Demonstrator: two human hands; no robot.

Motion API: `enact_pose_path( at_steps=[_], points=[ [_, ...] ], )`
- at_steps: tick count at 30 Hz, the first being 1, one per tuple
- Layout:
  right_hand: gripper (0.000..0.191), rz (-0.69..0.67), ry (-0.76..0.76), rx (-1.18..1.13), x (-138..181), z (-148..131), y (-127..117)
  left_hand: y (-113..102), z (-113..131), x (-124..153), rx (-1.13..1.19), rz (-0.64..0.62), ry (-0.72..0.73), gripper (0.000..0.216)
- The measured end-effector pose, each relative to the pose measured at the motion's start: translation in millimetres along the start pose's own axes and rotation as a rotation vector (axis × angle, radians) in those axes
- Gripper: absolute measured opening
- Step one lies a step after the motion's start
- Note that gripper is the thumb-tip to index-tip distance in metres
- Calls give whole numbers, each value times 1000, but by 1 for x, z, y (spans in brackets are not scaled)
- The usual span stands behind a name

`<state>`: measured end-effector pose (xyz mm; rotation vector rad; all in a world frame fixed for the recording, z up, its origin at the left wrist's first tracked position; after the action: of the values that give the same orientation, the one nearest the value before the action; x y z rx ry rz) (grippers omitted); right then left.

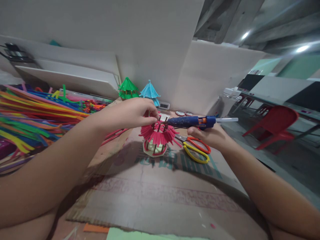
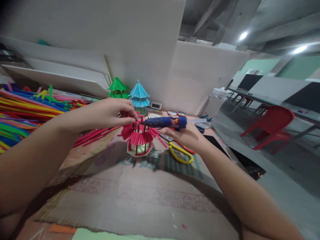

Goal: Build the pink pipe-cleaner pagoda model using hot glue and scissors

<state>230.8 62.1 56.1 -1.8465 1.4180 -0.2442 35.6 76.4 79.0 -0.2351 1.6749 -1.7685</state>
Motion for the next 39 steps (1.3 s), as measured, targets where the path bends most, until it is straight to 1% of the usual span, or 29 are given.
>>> enact_pose_path(
  at_steps=[4,7,10,13,16,18,21,24,31,39],
  points=[
    [43,-12,-47,39,2,-5,-3,0,-1,0,-12,-6,-11,34],
    [42,-47,-69,29,4,-7,-3,-1,-2,1,-17,-2,-13,34],
    [45,-84,-32,-31,5,-4,-1,0,-3,2,-15,3,-8,33],
    [52,-55,13,-114,5,1,-6,0,-4,2,-15,-5,-17,33],
    [51,-47,10,-146,5,11,-13,1,-5,1,-19,-21,-21,34],
    [50,-37,19,-82,3,22,-19,2,-5,0,-24,-25,-19,34],
    [50,-36,79,35,0,42,-25,1,-6,0,-34,-21,-15,33],
    [48,-54,113,37,-2,51,-24,1,-7,1,-33,-13,-3,32],
    [33,-13,143,-71,-1,44,-18,1,-8,2,-24,-10,-7,32],
    [36,13,158,-125,-2,43,-18,2,-6,2,-20,-23,2,33]
  ],
)
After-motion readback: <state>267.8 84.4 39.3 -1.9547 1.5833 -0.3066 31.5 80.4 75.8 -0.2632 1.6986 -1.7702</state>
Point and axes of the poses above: each hand's wrist, its own x-axis away from the middle knuckle, its own y-axis out of the palm, z = x × y, the point moved 9 cm from there along -x, towards the middle knuckle, and after that the axes turned 8 degrees about y, right-handed, at the moved point
